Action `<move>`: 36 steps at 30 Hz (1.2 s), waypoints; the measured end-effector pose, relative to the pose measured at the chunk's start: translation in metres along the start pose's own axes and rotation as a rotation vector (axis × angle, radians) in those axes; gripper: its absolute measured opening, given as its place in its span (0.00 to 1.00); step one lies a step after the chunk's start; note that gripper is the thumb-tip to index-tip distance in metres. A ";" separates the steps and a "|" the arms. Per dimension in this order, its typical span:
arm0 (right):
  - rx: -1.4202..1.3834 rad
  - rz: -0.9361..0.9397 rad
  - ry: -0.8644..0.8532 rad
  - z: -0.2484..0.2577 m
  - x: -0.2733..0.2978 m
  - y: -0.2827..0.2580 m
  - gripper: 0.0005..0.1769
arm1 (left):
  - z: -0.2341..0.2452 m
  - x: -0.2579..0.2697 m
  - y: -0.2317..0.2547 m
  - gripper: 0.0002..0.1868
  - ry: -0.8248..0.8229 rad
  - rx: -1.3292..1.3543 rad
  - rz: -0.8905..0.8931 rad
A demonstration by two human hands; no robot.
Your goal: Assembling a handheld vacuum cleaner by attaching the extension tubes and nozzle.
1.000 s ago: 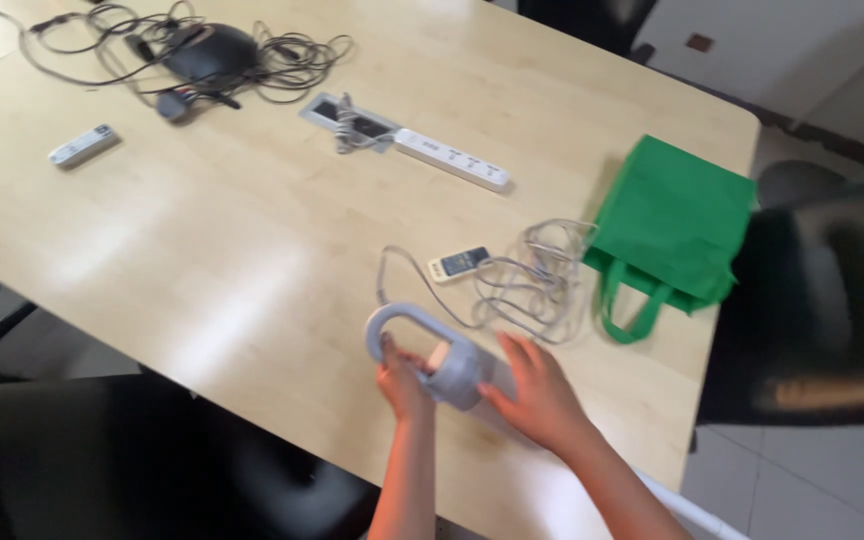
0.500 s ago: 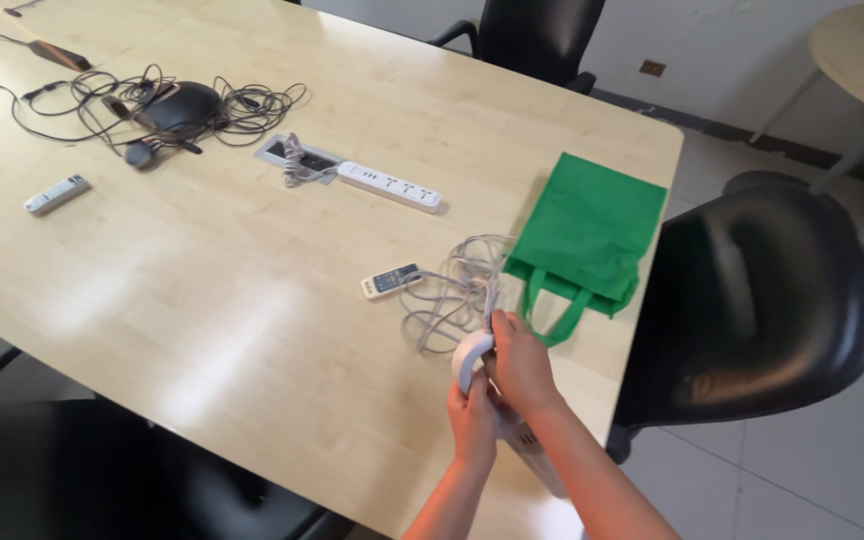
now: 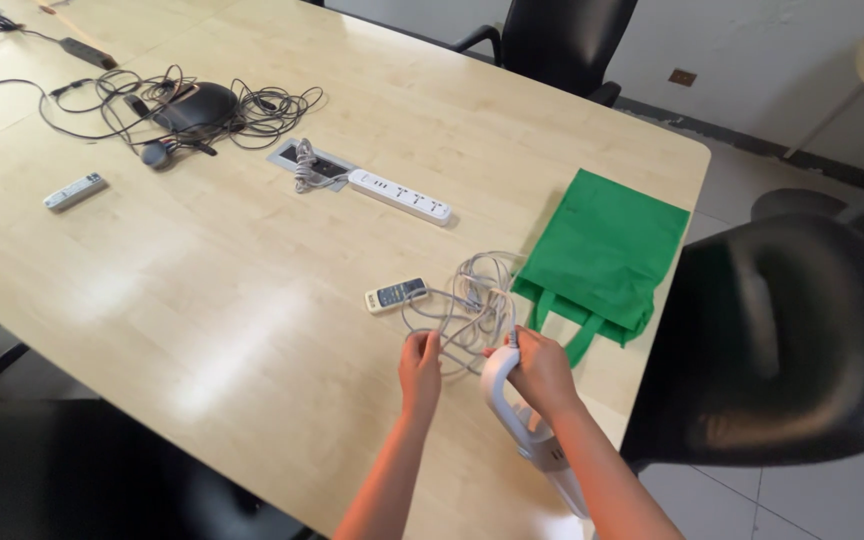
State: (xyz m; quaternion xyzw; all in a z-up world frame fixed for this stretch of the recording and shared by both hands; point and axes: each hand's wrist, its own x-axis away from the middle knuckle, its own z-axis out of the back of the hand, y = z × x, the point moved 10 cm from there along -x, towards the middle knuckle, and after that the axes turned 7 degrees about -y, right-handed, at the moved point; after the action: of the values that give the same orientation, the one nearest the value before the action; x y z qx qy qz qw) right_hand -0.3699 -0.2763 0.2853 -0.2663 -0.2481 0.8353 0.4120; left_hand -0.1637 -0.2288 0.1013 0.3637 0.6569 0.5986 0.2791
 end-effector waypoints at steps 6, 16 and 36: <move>0.083 -0.155 -0.057 -0.029 -0.053 0.023 0.19 | -0.025 -0.109 -0.002 0.11 -0.174 -0.578 -0.202; 0.197 -0.153 -0.080 -0.088 -0.128 0.061 0.16 | -0.104 -0.218 -0.097 0.12 -0.443 -1.108 -0.196; 0.030 -0.339 -0.144 -0.086 -0.121 0.099 0.16 | -0.114 -0.231 -0.225 0.24 -0.516 -0.724 0.297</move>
State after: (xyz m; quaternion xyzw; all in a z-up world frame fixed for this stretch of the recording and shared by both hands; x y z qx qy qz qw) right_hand -0.3063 -0.4120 0.1878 -0.1539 -0.3057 0.7744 0.5320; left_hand -0.1534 -0.4870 -0.1224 0.4701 0.2558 0.7127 0.4535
